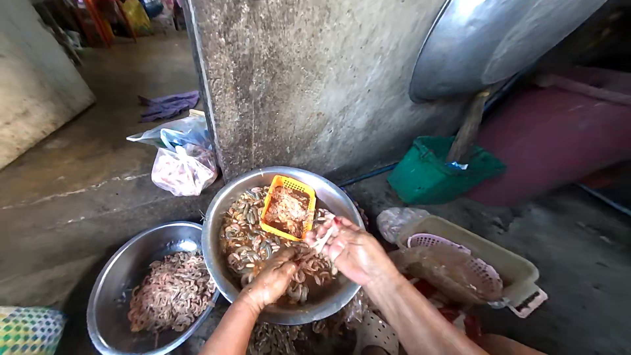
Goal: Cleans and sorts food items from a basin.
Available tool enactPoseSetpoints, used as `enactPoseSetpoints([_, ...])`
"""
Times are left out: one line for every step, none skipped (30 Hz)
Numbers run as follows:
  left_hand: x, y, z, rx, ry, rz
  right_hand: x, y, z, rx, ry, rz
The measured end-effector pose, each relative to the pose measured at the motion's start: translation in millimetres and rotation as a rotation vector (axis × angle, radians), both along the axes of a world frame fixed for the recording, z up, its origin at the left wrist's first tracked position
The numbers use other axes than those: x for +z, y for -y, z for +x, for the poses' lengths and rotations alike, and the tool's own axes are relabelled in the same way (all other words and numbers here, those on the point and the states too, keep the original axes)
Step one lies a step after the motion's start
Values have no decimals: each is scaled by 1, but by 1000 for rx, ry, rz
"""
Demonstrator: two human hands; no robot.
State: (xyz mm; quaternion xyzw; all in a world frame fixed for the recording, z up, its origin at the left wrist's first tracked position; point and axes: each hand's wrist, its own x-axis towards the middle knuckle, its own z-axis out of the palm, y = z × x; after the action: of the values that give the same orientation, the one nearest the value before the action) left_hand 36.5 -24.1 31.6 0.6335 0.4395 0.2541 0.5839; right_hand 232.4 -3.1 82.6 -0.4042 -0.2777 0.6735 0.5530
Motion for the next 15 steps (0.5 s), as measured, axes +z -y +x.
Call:
enactPoseSetpoints([4, 4, 4, 21, -16, -7, -2, 5, -9, 31, -9, -11])
enactPoseSetpoints([8, 7, 9, 51, -21, -15, -3, 9, -17, 60, -16, -23])
enactPoseSetpoints([11, 9, 13, 63, -16, -20, -3, 10, -21, 79, -16, -27])
enactPoseSetpoints([11, 8, 13, 62, 2, -20, -1, 9, -20, 83, 13, -24])
enactPoseSetpoints([8, 5, 12, 61, 4, 4, 3, 6, -16, 59, 65, -18])
enactPoseSetpoints([6, 2, 7, 55, -28, 25, 7, 1, -8, 17, 136, -6])
enactPoseSetpoints([6, 0, 1, 47, -97, 40, 12, -4, 2, -38, 205, 8])
enactPoseSetpoints([4, -3, -7, 34, -188, 53, 16, -10, 14, -110, 266, 27])
enactPoseSetpoints([0, -7, -16, 31, -275, 74, 20, -15, 26, -184, 301, 41])
enactPoseSetpoints([-6, -11, -25, 38, -354, 93, 24, -20, 38, -251, 312, 46])
enactPoseSetpoints([-13, -15, -36, 49, -427, 115, 28, -24, 47, -315, 325, 51])
enactPoseSetpoints([-20, -18, -46, 61, -493, 128, 31, -26, 55, -377, 349, 60])
enactPoseSetpoints([-26, -22, -56, 67, -563, 129, 32, -28, 62, -433, 395, 70])
enactPoseSetpoints([-30, -24, -65, 72, -629, 119, 31, -29, 68, -462, 482, 74])
enactPoseSetpoints([-30, -25, -69, 76, -684, 105, 28, -28, 71, -448, 613, 70])
